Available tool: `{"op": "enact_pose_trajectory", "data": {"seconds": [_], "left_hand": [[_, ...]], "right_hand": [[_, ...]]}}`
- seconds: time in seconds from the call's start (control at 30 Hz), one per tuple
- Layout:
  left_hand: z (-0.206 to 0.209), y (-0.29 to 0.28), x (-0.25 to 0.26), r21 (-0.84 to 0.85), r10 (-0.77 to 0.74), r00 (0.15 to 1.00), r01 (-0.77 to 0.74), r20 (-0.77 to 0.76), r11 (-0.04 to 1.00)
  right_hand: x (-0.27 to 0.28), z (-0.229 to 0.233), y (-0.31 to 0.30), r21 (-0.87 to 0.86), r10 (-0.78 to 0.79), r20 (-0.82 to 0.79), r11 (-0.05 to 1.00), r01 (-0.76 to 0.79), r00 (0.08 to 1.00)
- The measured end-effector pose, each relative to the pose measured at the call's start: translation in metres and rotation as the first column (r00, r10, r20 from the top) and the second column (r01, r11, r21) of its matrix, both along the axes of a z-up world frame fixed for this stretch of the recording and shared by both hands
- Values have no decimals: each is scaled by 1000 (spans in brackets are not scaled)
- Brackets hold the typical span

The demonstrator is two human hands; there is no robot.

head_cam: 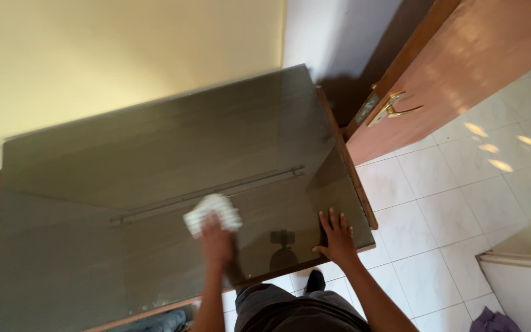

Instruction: The person wipes a large, dark, reflective tabletop with a white cloth. They use their right hand to wipe in circular and back-and-forth motions while their left hand rests on the surface for stability. The person moves around the table to clean different sections.

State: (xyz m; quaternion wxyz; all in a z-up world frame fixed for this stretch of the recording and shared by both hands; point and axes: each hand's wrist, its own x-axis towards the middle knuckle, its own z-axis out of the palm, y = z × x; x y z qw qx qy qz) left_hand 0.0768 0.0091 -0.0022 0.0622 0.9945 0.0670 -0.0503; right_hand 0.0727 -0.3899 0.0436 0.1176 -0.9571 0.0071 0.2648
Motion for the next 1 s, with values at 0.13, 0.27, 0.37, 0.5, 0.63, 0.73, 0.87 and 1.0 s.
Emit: {"op": "enact_pose_trajectory", "data": {"seconds": [0.13, 0.27, 0.37, 0.5, 0.63, 0.73, 0.87, 1.0], "left_hand": [[24, 99, -35, 8, 322, 946, -322, -31, 947], [30, 121, -71, -26, 514, 856, -516, -53, 856], [11, 86, -70, -19, 497, 867, -498, -14, 867], [-15, -7, -58, 4, 240, 971, -240, 7, 971], [-9, -123, -58, -96, -142, 989, 137, -45, 986], [13, -168, -76, -184, -286, 956, 294, 68, 938], [29, -146, -81, -185, -303, 953, 297, -2, 937], [19, -77, -107, -87, -19, 999, 15, -44, 996]], "right_hand": [[-1, -1, -1, 16, 3, 27, 1000, -4, 1000], [-2, -5, 1, -26, 10, 3, 1000, -10, 1000], [-1, -5, 2, -18, 11, 12, 1000, -11, 1000], [-1, -6, 0, -10, 5, -19, 1000, -5, 1000], [-2, -11, -4, 40, 13, 28, 999, -14, 1000], [-4, -15, -7, 43, 29, 47, 999, -31, 998], [-7, -19, -10, 26, 60, 70, 998, -62, 996], [-11, -18, -12, 13, 91, 88, 996, -93, 992]]}}
